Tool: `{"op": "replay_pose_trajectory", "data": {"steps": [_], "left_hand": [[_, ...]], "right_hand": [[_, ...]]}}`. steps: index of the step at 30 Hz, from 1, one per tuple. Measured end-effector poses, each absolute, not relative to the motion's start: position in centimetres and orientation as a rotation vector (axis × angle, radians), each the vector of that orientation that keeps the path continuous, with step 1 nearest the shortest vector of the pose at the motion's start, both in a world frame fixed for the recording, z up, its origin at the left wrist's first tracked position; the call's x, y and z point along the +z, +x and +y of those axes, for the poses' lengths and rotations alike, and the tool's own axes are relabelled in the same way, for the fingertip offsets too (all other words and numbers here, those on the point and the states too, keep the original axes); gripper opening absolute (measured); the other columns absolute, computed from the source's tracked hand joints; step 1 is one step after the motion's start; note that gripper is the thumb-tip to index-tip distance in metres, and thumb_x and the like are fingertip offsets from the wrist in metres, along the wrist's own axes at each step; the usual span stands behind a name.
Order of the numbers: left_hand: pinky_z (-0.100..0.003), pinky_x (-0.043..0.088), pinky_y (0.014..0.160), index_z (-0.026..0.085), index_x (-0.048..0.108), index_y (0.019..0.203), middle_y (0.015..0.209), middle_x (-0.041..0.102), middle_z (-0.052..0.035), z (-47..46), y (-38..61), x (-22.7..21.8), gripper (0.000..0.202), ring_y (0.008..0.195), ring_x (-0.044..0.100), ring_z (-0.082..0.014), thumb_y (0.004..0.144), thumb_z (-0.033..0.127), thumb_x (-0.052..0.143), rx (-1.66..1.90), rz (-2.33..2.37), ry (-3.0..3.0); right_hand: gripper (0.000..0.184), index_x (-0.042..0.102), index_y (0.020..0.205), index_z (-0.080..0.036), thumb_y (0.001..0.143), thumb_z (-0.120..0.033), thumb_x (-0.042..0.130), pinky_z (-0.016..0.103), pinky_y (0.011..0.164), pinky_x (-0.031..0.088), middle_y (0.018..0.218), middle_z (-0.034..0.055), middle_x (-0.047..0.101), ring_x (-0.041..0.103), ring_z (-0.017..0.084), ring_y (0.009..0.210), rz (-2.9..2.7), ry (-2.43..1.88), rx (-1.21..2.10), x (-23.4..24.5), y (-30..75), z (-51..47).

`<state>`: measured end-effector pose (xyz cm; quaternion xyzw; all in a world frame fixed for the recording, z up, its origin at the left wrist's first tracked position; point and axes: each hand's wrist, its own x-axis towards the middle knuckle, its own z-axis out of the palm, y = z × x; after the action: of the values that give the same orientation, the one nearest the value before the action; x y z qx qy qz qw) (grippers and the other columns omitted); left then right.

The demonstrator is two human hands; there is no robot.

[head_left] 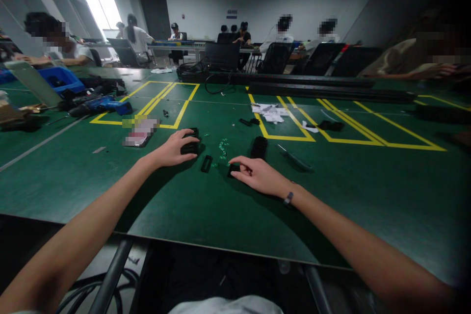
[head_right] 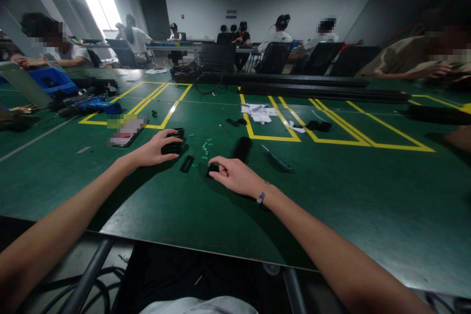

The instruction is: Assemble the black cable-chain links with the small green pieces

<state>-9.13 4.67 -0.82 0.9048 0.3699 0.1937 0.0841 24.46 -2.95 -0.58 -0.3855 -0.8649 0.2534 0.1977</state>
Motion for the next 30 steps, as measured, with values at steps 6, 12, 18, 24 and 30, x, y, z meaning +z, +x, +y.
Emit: {"op": "replay_pose_trajectory", "data": {"steps": [6,12,18,24,30], "left_hand": [[-0.051,0.029,0.117,0.026,0.054,0.136,0.15,0.036,-0.0123,4.8,-9.2,-1.0,0.056,0.141,0.035,-0.0315,0.086,0.05,0.062,0.592,1.114,2.693],[-0.05,0.031,0.117,0.026,0.052,0.138,0.149,0.037,-0.0126,4.8,-9.3,-0.9,0.061,0.139,0.036,-0.0323,0.085,0.052,0.064,0.586,1.125,2.686],[-0.051,0.033,0.116,0.022,0.049,0.141,0.149,0.038,-0.0143,5.0,-9.8,-0.8,0.074,0.136,0.04,-0.035,0.079,0.059,0.068,0.561,1.221,2.653],[-0.048,0.029,0.118,0.023,0.045,0.144,0.152,0.035,-0.0131,5.3,-11.2,-0.3,0.082,0.14,0.035,-0.0337,0.075,0.058,0.071,0.535,1.247,2.661],[-0.047,0.028,0.12,0.021,0.044,0.145,0.153,0.033,-0.0131,4.9,-11.1,0.0,0.079,0.142,0.033,-0.0331,0.076,0.049,0.071,0.511,1.235,2.667]], "right_hand": [[0.031,0.058,0.124,-0.019,0.1,-0.038,0.054,0.025,0.058,0.033,0.066,-0.0046,0.049,0.049,0.013,0.058,-2.421,-1.067,0.712,-0.5,24.4,-3.0],[0.032,0.058,0.125,-0.019,0.1,-0.038,0.054,0.025,0.058,0.033,0.066,-0.0045,0.048,0.049,0.013,0.059,-2.414,-1.065,0.713,-0.6,24.5,-3.0],[0.031,0.057,0.125,-0.019,0.1,-0.038,0.055,0.025,0.058,0.032,0.066,-0.0048,0.047,0.048,0.013,0.058,-2.419,-1.063,0.713,-0.6,24.4,-3.0],[0.032,0.057,0.126,-0.019,0.1,-0.038,0.055,0.025,0.058,0.032,0.066,-0.0046,0.048,0.048,0.013,0.058,-2.412,-1.076,0.724,-0.6,24.5,-3.0],[0.032,0.058,0.125,-0.019,0.1,-0.038,0.054,0.025,0.058,0.033,0.066,-0.0043,0.049,0.049,0.013,0.059,-2.412,-1.075,0.725,-0.6,24.5,-3.0]]}}
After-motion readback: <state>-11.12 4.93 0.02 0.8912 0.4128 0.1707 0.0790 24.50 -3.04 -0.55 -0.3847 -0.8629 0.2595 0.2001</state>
